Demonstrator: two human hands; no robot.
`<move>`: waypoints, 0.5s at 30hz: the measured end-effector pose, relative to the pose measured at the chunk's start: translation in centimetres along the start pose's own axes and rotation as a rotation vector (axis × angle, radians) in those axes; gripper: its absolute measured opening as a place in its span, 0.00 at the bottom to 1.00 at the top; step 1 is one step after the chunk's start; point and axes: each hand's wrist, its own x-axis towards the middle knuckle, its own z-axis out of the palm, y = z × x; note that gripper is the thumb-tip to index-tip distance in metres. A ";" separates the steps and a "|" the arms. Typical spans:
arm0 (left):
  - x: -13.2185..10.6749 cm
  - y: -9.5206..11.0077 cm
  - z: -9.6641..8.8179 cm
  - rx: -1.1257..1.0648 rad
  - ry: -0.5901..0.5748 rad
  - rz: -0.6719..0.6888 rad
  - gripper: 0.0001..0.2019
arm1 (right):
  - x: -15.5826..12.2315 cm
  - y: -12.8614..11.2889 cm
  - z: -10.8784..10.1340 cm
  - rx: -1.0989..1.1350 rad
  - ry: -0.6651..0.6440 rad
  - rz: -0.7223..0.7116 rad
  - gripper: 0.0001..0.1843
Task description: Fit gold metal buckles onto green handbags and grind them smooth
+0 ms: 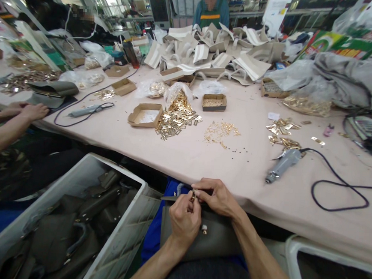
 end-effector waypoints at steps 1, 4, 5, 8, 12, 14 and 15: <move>0.0 -0.1 0.0 -0.021 0.006 -0.001 0.11 | 0.0 0.0 0.1 0.008 0.021 0.018 0.11; -0.1 -0.4 -0.1 -0.127 -0.021 -0.046 0.12 | 0.0 0.0 0.2 0.010 0.078 0.019 0.10; -0.1 -0.5 -0.3 -0.197 -0.060 -0.098 0.12 | -0.1 0.0 0.2 0.005 0.093 0.007 0.10; 0.1 -0.7 -0.8 -0.501 -0.224 -0.379 0.16 | -0.2 -0.1 0.0 0.000 0.124 -0.028 0.09; 0.8 -0.9 -1.3 -0.731 -0.343 -0.583 0.17 | -0.2 -0.5 0.0 0.017 0.119 -0.055 0.09; 1.2 -0.9 -1.5 -0.752 -0.344 -0.598 0.14 | -0.2 -0.6 0.1 0.028 0.111 -0.058 0.09; 1.3 -0.9 -1.5 -0.761 -0.333 -0.602 0.13 | -0.2 -0.7 0.2 0.033 0.108 -0.056 0.09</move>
